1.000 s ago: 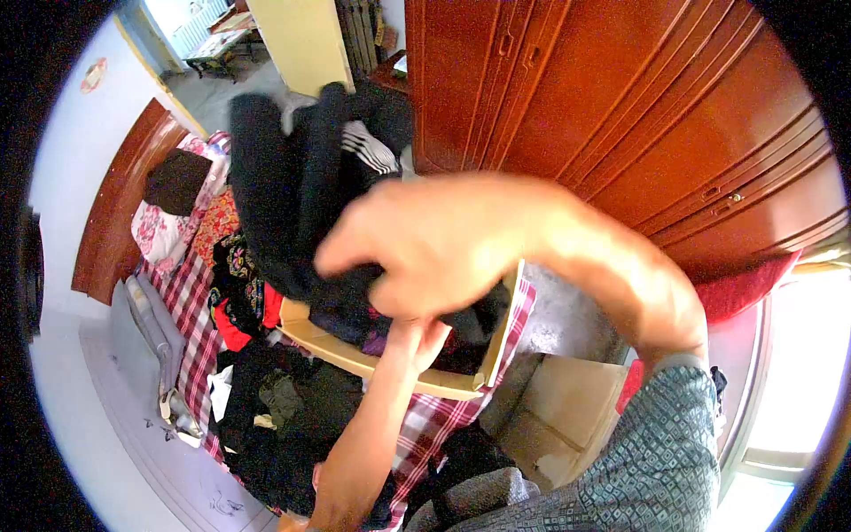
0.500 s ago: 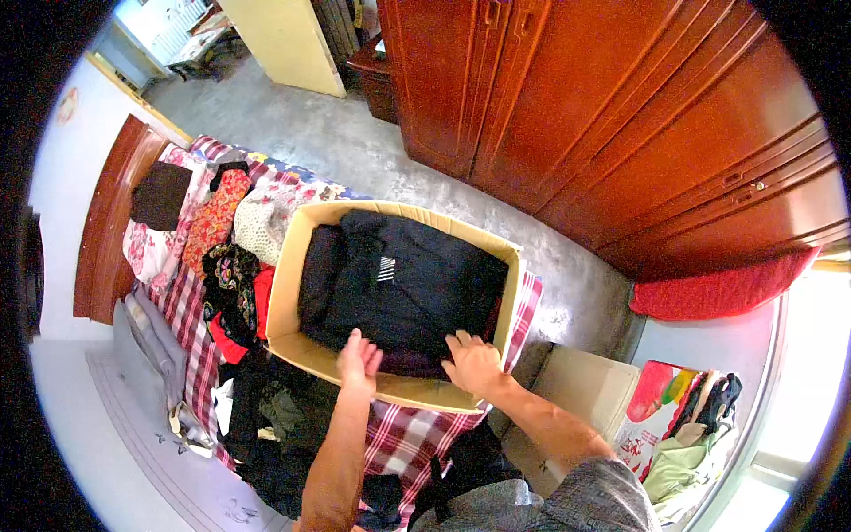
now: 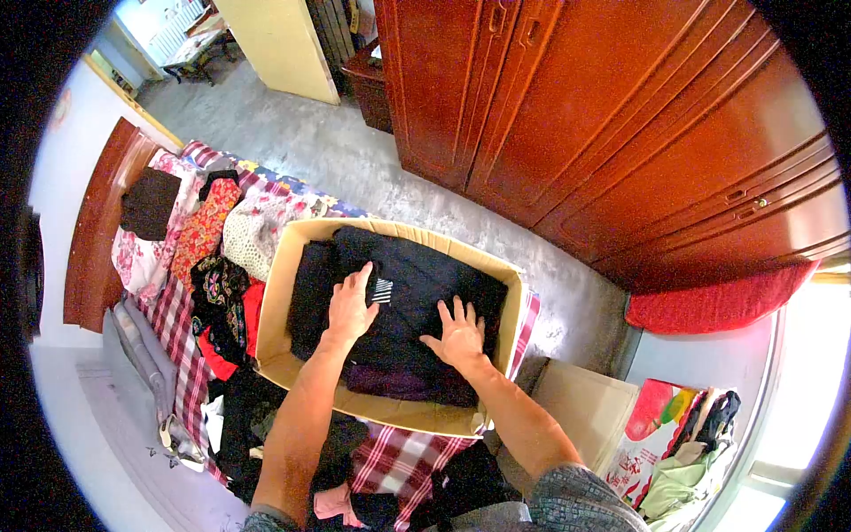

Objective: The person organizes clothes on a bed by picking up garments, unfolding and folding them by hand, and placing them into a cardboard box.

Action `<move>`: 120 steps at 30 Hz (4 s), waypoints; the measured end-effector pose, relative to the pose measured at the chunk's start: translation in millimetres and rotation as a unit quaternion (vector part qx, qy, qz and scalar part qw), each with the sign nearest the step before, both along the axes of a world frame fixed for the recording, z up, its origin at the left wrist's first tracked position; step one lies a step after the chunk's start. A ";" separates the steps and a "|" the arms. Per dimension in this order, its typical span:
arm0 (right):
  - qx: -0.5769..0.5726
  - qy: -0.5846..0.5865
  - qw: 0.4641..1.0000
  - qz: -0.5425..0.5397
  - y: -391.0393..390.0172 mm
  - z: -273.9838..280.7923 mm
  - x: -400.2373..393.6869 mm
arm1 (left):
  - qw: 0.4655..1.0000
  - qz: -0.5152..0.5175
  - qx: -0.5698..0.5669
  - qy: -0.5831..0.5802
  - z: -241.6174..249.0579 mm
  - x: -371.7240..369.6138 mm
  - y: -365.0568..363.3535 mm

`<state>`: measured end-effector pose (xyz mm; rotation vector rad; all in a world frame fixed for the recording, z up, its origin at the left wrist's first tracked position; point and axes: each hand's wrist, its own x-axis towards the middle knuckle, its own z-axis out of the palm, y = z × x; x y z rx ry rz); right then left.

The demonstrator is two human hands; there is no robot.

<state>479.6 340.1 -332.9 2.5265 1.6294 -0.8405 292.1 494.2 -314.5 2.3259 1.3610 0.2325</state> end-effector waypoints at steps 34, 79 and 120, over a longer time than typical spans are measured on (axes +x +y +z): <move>0.275 -0.074 0.950 -0.126 41.4 -11.0 -13.9 | 0.996 -0.034 0.051 0.068 -70.1 -13.3 -14.1; 0.327 0.384 0.863 0.026 -55.6 70.2 -199.7 | 0.887 0.458 -0.020 -0.055 -13.9 -351.3 -443.5; 0.076 0.668 0.740 -0.011 -146.2 288.5 -284.6 | 0.708 0.553 -0.148 -0.414 144.0 -452.7 -473.2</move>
